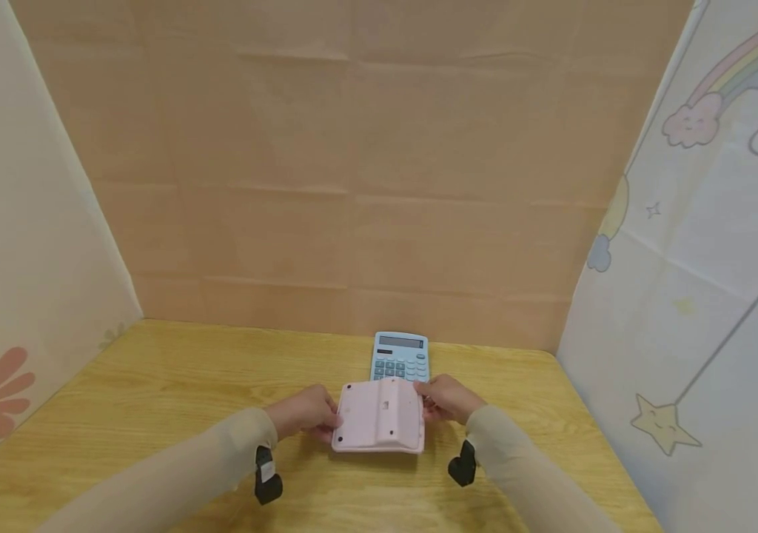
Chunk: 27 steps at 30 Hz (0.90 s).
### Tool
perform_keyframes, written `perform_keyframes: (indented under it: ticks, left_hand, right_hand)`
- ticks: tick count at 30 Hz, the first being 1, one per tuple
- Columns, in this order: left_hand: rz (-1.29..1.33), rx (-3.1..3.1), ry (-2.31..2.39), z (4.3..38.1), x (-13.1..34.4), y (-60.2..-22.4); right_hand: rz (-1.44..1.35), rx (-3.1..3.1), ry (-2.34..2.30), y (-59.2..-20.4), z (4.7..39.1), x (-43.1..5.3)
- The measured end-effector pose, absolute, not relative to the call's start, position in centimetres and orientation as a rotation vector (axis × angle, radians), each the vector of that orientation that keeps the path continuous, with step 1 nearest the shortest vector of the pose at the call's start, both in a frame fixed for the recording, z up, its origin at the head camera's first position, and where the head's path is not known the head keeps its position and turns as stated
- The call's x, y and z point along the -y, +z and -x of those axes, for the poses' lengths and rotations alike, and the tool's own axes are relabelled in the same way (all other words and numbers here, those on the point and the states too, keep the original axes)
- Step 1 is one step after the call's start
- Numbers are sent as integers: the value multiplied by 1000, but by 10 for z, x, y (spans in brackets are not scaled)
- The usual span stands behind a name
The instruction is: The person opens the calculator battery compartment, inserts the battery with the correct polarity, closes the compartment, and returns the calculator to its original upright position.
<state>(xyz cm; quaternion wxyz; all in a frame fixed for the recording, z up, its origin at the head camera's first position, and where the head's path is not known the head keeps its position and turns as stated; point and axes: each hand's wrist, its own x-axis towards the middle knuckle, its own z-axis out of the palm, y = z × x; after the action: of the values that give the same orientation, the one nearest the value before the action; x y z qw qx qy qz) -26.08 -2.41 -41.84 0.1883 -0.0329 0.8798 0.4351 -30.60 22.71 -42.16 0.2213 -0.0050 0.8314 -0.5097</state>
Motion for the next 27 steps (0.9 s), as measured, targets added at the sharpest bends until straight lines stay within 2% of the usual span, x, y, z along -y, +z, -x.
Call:
perform_keyframes:
  ticks: [14,27]
  left_hand:
    - [129,-2472,1189,266,21,-424]
    - [52,-2486,1228,275,29,-423]
  right_hand:
    - [9,-2237,-1479,-428,311,-229]
    - [70,-2258,-1515,-426,314,-231]
